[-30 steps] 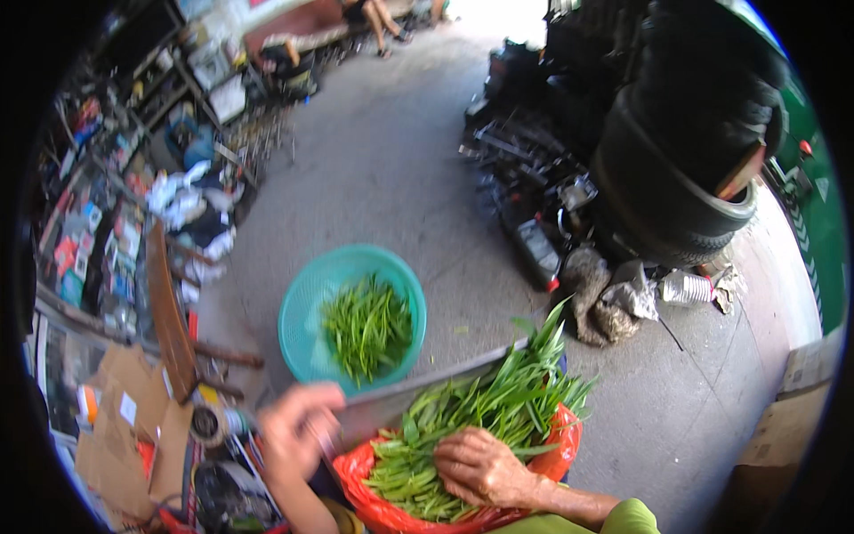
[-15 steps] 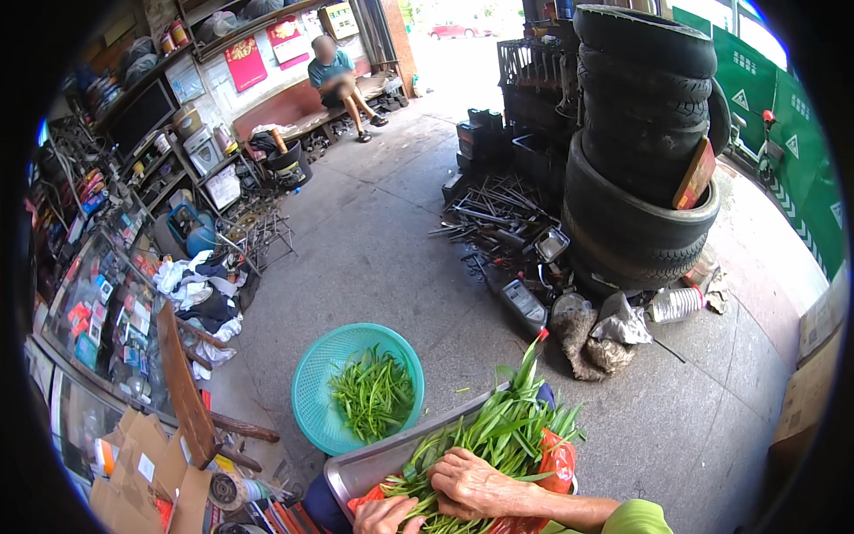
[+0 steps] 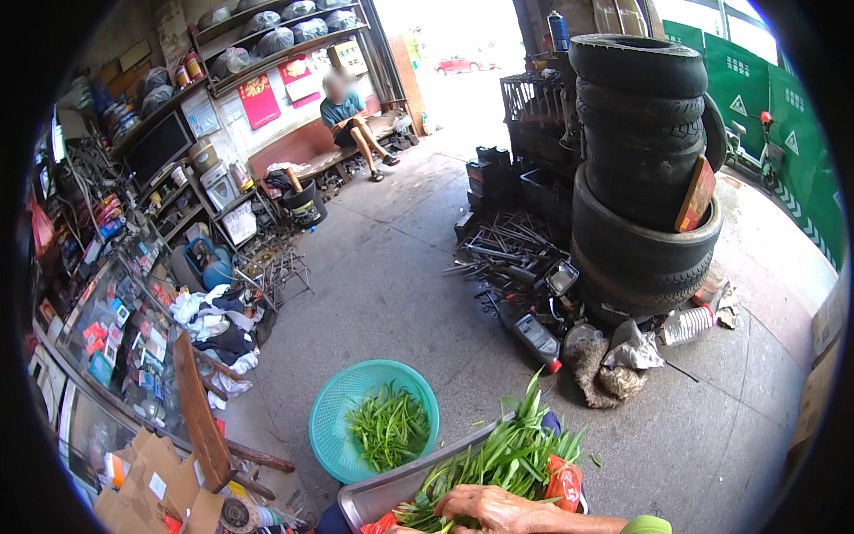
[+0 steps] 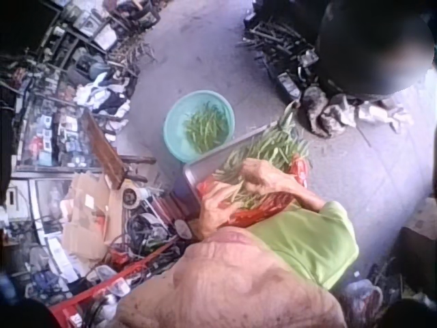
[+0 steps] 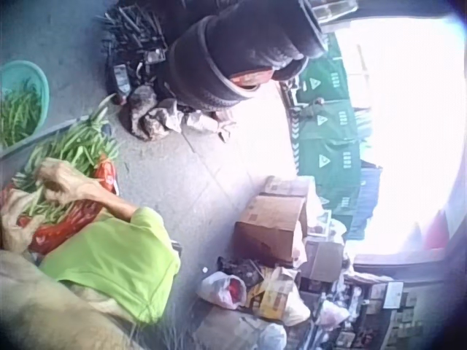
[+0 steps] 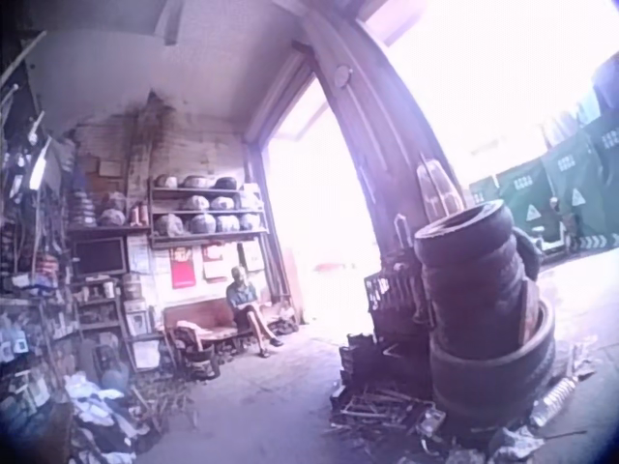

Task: The person sits on the floor and trims long green vegetables by hand, snapping off the ends and placing the trimmed pieces into a green colander. The person handles the vegetables one at a time from a red plastic bag.

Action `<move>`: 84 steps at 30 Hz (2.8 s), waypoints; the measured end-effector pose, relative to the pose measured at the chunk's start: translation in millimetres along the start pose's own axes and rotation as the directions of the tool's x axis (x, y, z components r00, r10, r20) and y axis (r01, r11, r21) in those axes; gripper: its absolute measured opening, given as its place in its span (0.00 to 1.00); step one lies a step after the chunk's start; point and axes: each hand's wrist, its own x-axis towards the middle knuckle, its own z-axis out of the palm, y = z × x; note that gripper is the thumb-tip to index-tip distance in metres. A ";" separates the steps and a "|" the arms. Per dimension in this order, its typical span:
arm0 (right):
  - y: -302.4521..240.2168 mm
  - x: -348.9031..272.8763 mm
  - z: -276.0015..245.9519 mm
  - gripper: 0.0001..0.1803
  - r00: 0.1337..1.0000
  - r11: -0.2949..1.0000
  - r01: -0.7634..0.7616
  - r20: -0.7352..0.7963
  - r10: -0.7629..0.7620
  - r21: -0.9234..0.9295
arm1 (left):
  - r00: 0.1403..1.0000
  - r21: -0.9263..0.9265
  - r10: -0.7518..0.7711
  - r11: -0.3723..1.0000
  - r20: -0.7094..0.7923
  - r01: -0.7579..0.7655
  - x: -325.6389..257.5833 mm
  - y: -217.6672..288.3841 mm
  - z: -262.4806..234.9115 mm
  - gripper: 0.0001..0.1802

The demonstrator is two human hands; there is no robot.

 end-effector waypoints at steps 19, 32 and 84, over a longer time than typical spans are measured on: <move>-2.4 -38.1 -12.5 0.65 0.909 0.635 -0.095 0.194 0.369 -0.766 | 0.846 0.189 -0.269 0.902 -0.460 0.389 -30.4 -56.6 40.5 0.08; 16.5 -33.4 -25.6 0.51 0.955 0.784 -0.088 0.172 0.242 -0.614 | 0.722 0.082 -0.228 0.927 -0.653 0.366 -51.0 -63.4 40.0 0.23; -34.9 -44.3 -13.4 0.17 0.877 0.770 -0.024 -0.383 -0.290 -0.637 | 0.735 -0.330 -0.574 0.816 -0.361 0.474 -98.8 -47.8 69.6 0.65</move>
